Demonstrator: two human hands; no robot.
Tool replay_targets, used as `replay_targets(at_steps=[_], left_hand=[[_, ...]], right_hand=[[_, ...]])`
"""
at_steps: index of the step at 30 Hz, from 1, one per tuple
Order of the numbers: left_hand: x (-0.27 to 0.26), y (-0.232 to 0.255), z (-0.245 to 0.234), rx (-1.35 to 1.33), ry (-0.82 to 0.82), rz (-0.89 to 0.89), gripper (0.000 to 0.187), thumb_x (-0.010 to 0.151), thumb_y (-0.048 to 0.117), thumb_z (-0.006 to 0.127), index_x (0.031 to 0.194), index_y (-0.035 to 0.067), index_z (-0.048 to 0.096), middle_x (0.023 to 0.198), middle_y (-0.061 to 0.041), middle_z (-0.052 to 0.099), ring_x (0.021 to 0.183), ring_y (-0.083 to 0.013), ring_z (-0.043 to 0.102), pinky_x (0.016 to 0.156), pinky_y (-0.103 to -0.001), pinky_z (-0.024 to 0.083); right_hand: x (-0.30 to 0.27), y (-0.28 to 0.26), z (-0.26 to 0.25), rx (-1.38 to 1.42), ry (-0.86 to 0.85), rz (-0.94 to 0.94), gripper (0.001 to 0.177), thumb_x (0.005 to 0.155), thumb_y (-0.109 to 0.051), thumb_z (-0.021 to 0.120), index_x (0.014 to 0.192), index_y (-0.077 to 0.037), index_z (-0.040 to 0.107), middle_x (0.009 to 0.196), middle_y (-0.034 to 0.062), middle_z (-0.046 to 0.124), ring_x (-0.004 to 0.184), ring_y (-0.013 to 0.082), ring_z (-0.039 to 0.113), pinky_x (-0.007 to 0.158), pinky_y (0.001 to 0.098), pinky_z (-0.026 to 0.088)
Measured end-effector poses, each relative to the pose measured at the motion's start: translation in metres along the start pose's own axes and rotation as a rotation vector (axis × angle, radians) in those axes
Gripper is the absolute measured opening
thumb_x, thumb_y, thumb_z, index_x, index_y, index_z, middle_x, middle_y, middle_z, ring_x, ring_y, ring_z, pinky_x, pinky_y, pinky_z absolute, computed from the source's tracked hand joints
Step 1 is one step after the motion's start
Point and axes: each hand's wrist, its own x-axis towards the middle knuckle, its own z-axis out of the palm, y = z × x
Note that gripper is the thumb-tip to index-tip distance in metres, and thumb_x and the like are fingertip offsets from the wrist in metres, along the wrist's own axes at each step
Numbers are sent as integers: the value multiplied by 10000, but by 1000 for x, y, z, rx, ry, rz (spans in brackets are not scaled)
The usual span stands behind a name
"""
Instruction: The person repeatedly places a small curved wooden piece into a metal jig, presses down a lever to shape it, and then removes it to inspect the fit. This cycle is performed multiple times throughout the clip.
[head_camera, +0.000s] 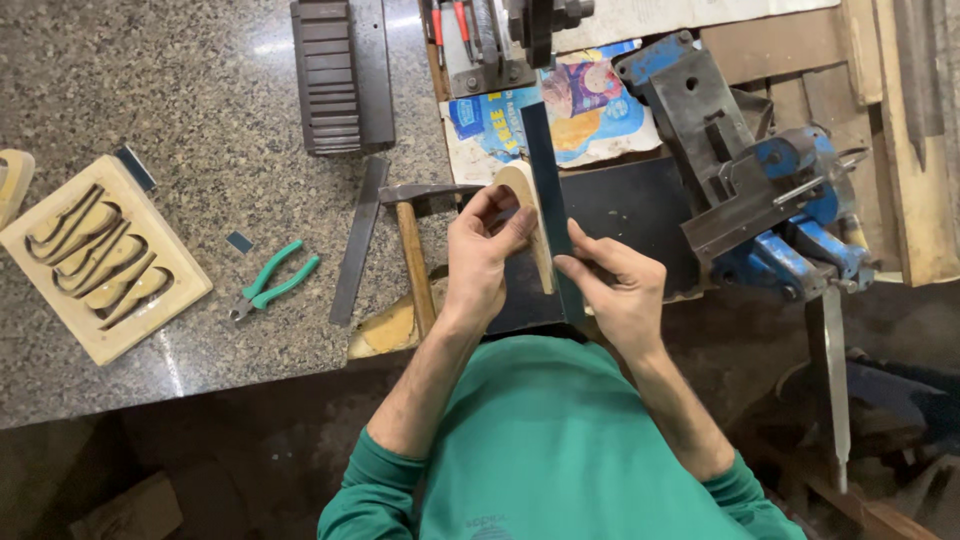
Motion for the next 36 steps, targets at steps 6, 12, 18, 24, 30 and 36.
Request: replay_targets(at_steps=[6,12,18,24,30,36], left_hand=[[0,-14,5,-1,96,-18,349,942,112,751,1240,-21,628,1134,-64,706,1011,-128,688,855,-293,600],[10,-40,-5,51,181,-59,333,940,127,762,1200,-22,617,1077,-119,713,937,-194,724,808,-321,618],[23,-67,-23,681,50,-26,319,897,146,794,1166,12,687,1049,-82,733,952,-213,728,815,-341,599],[31,-100,-22,1432,-236,257,173,879,115,720,1042,120,779,1001,-55,735,995,-293,678,864,-452,527],[26,-100,-33,1472,-295,567,216,851,114,734,1065,87,746,1035,-64,686,1044,-279,616,917,-433,477],[37,-99,-37,1531,-301,410,144,909,123,733,1051,116,758,973,-48,687,989,-283,630,870,-412,505]], right_hand=[[-6,20,4,122,37,132,440,876,61,792,1301,-30,719,870,-11,646,609,-3,518,487,180,403],[0,56,-35,346,250,159,544,895,95,741,1406,18,573,920,18,636,677,56,611,493,210,501],[-10,82,-93,382,205,270,394,942,57,703,1300,15,546,1035,73,674,793,96,667,572,236,553],[-26,101,-98,410,128,381,267,961,16,675,1206,9,570,1057,86,690,835,102,685,631,264,580],[-27,110,-101,364,165,352,262,977,9,677,1221,33,584,1064,98,708,783,100,668,655,256,575],[-16,109,-117,358,72,360,251,968,10,677,1206,26,599,1059,80,698,830,98,675,648,261,572]])
